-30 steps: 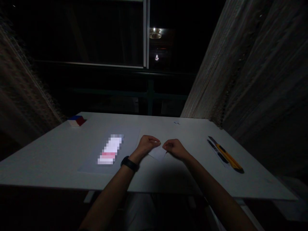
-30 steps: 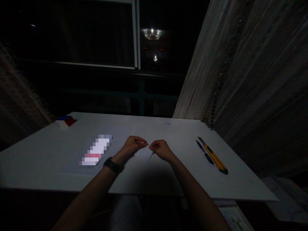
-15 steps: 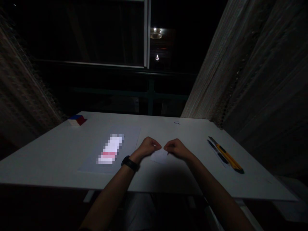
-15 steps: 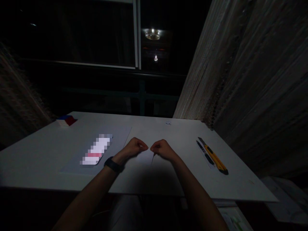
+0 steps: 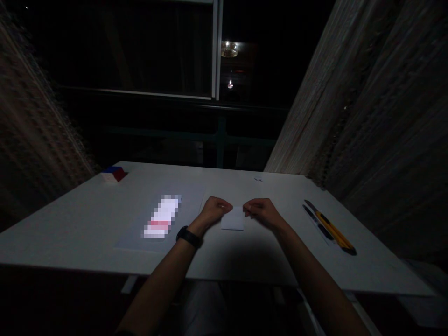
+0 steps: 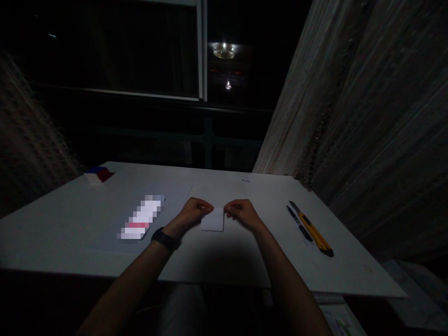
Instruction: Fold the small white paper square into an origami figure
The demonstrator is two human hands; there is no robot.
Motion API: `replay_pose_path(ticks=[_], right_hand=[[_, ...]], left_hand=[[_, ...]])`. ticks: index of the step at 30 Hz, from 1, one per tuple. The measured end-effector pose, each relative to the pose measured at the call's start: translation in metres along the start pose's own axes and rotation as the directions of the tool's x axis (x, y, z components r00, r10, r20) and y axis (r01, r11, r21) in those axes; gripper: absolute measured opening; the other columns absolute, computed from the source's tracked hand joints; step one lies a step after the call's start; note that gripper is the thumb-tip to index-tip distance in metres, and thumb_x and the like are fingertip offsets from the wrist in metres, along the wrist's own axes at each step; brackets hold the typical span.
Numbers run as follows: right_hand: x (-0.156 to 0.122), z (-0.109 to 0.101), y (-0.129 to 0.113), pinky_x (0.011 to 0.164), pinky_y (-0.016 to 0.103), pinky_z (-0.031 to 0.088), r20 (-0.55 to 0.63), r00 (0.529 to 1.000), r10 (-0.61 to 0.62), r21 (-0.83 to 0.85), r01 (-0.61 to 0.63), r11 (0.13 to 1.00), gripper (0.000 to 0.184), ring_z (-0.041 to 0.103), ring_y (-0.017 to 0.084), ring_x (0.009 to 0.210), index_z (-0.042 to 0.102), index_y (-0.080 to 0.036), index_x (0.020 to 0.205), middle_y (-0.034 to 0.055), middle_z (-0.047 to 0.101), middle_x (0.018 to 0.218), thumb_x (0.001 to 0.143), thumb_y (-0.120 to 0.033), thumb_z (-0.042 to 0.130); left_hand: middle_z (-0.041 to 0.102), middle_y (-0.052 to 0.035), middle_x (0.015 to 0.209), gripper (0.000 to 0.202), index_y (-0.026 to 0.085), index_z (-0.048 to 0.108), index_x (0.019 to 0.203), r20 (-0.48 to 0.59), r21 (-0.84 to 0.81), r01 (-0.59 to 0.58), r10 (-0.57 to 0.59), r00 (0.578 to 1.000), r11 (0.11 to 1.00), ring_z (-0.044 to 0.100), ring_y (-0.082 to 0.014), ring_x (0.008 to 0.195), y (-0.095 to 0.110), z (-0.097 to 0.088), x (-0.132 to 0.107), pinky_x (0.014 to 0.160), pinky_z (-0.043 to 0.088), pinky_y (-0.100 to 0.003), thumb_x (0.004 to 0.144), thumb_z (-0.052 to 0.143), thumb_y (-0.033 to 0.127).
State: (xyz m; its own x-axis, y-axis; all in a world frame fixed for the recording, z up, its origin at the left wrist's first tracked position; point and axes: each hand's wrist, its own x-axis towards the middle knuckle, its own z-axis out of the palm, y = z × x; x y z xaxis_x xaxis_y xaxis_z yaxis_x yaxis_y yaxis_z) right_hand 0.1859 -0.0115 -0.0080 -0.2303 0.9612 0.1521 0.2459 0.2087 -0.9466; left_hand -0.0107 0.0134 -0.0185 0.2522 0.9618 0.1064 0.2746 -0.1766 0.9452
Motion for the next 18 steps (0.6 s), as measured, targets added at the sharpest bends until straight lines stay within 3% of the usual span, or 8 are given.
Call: replay_pose_path(ticks=[2,5,9,18], right_hand=[[0.001,0.008,0.003,0.049,0.023,0.039,-0.015,1.0,0.001,0.005,-0.001,1.0,0.03,0.053,0.012,0.053,0.063,-0.013,0.077,0.0028,0.061,0.061,0.067,-0.04,0.058],[0.001,0.02,0.005,0.044,0.022,0.033,-0.068,0.997,-0.025,-0.103,0.018,0.994,0.032,0.044,0.01,0.045,0.058,-0.014,0.059,-0.0022,0.049,0.046,0.07,-0.044,0.055],[0.001,0.025,0.004,0.046,0.021,0.03,-0.07,0.992,-0.109,-0.204,0.092,0.975,0.03,0.04,0.009,0.049,0.056,-0.015,0.058,-0.0033,0.046,0.049,0.072,-0.042,0.052],[0.006,0.012,0.011,0.043,0.021,0.025,-0.162,0.985,-0.057,-0.034,0.052,0.998,0.034,0.033,0.008,0.046,0.049,-0.017,0.053,-0.005,0.037,0.047,0.068,-0.047,0.055]], left_hand=[[0.066,-0.008,0.068,0.024,0.01,0.069,0.07,0.01,-0.035,-0.017,0.017,1.0,0.999,0.056,-0.0145,0.063,0.002,0.0,0.0,0.057,0.04,-0.024,0.061,0.064,0.032],[0.066,-0.0077,0.07,0.027,0.01,0.069,0.073,0.09,-0.091,0.0,0.008,0.996,0.996,0.055,-0.0142,0.062,0.005,0.002,-0.003,0.056,0.04,-0.024,0.062,0.063,0.034],[0.063,-0.0053,0.064,0.026,0.009,0.068,0.07,0.165,-0.106,0.017,0.0,0.986,0.994,0.053,-0.0131,0.058,0.009,0.003,-0.007,0.055,0.039,-0.024,0.061,0.064,0.033],[0.057,-0.0034,0.05,0.02,0.009,0.066,0.058,0.227,-0.173,0.095,-0.054,0.972,0.98,0.047,-0.0094,0.047,0.021,0.0,-0.011,0.048,0.034,-0.022,0.06,0.065,0.029]])
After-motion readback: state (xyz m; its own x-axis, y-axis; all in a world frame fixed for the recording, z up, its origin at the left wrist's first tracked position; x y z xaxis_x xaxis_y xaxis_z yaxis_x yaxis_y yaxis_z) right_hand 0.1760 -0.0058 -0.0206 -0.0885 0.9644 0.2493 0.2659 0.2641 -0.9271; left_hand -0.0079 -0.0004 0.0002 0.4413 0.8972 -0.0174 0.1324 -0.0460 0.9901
